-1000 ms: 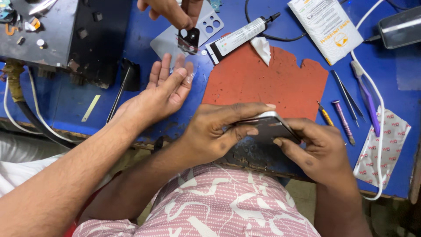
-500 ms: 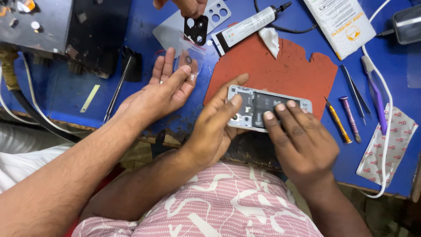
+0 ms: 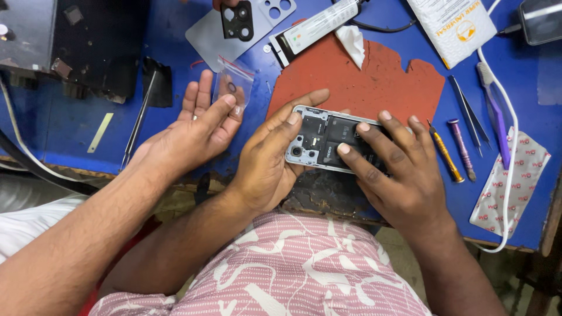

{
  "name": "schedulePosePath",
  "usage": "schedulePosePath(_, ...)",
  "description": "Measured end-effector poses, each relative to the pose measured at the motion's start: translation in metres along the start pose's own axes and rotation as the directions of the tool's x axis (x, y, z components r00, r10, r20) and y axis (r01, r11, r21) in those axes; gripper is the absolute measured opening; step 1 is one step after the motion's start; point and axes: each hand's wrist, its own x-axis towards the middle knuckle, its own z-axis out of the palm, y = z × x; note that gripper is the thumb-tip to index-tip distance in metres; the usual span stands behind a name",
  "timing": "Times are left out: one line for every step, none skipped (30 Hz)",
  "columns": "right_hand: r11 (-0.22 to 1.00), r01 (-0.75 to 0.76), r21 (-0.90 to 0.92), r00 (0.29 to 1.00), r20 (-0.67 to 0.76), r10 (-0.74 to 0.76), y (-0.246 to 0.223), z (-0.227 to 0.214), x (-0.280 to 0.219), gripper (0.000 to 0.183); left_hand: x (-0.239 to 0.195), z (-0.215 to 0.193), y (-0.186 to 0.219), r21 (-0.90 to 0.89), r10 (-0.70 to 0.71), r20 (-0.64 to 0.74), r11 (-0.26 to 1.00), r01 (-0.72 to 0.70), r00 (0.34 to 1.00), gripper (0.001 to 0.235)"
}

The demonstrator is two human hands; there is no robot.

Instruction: The person disassembles a smartphone, removes the back cover and camera module, cleans the back cover, applies adhesive, and reattaches the camera module to the back cover. The person handles the phone body, back cover, camera module, adhesive, and cleaning materials.

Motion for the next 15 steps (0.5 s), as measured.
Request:
schedulePosePath(0.998, 0.019, -0.054, 1.000, 0.003, -0.019, -0.001, 0.001, 0.000, 0.043, -0.001, -0.001, 0.001, 0.022, 0.020, -0.007, 1.000, -0.020, 1.000, 0.042)
schedulePosePath(0.993, 0.038, -0.108, 0.999, 0.006, -0.037, -0.001, 0.001, 0.000, 0.041, -0.002, -0.001, 0.001, 0.015, 0.021, -0.004, 1.000, -0.021, 1.000, 0.042)
schedulePosePath(0.985, 0.055, -0.164, 0.998, 0.008, -0.054, -0.001, 0.002, 0.000, 0.040, -0.001, -0.001, 0.000, 0.011, 0.021, -0.003, 1.000, -0.021, 1.000, 0.042)
schedulePosePath(0.983, 0.062, -0.170, 0.998, 0.015, -0.061, -0.001, 0.002, 0.000, 0.038, -0.001, -0.001, -0.001, 0.007, 0.021, -0.001, 1.000, -0.021, 1.000, 0.042)
schedulePosePath(0.982, 0.073, -0.173, 0.997, 0.018, -0.071, -0.002, 0.002, 0.002, 0.036, -0.001, 0.000, -0.003, 0.029, 0.038, -0.006, 0.999, -0.038, 0.999, 0.042)
schedulePosePath(0.981, 0.084, -0.177, 0.996, 0.022, -0.082, -0.002, 0.002, 0.003, 0.034, -0.001, 0.000, -0.004, 0.051, 0.056, -0.011, 0.997, -0.055, 0.998, 0.042)
schedulePosePath(0.980, 0.091, -0.177, 0.996, 0.025, -0.088, -0.002, 0.002, 0.005, 0.034, 0.000, 0.000, -0.005, 0.072, 0.074, -0.014, 0.995, -0.073, 0.997, 0.042)
schedulePosePath(0.979, 0.097, -0.178, 0.995, 0.028, -0.094, -0.001, 0.001, 0.006, 0.033, 0.000, 0.000, -0.005, 0.065, 0.066, -0.011, 0.996, -0.065, 0.998, 0.042)
schedulePosePath(0.978, 0.103, -0.180, 0.995, 0.034, -0.099, 0.000, 0.000, 0.008, 0.033, 0.002, -0.001, -0.005, 0.056, 0.055, -0.010, 0.997, -0.054, 0.998, 0.043)
schedulePosePath(0.979, 0.103, -0.176, 0.995, 0.027, -0.100, 0.002, 0.000, 0.010, 0.032, 0.003, -0.001, -0.005, 0.047, 0.044, -0.009, 0.998, -0.043, 0.999, 0.043)
schedulePosePath(0.980, 0.102, -0.173, 0.995, 0.022, -0.100, 0.006, -0.001, 0.014, 0.031, 0.003, -0.001, -0.005, 0.026, 0.048, -0.007, 0.999, -0.048, 0.999, 0.044)
schedulePosePath(0.980, 0.101, -0.170, 0.995, 0.016, -0.100, 0.010, -0.001, 0.018, 0.031, 0.004, -0.001, -0.005, 0.005, 0.052, -0.005, 0.999, -0.052, 0.999, 0.045)
schedulePosePath(0.984, 0.083, -0.159, 0.996, 0.021, -0.081, 0.013, -0.002, 0.021, 0.031, 0.004, 0.000, -0.005, -0.016, 0.056, -0.005, 0.998, -0.056, 0.998, 0.047)
schedulePosePath(0.987, 0.066, -0.148, 0.998, 0.025, -0.063, 0.017, -0.003, 0.024, 0.032, 0.004, 0.000, -0.006, -0.022, 0.050, -0.008, 0.998, -0.051, 0.999, 0.047)
schedulePosePath(0.989, 0.043, -0.138, 0.999, 0.031, -0.039, 0.019, -0.004, 0.026, 0.032, 0.004, 0.001, -0.006, -0.029, 0.045, -0.017, 0.999, -0.045, 0.999, 0.047)
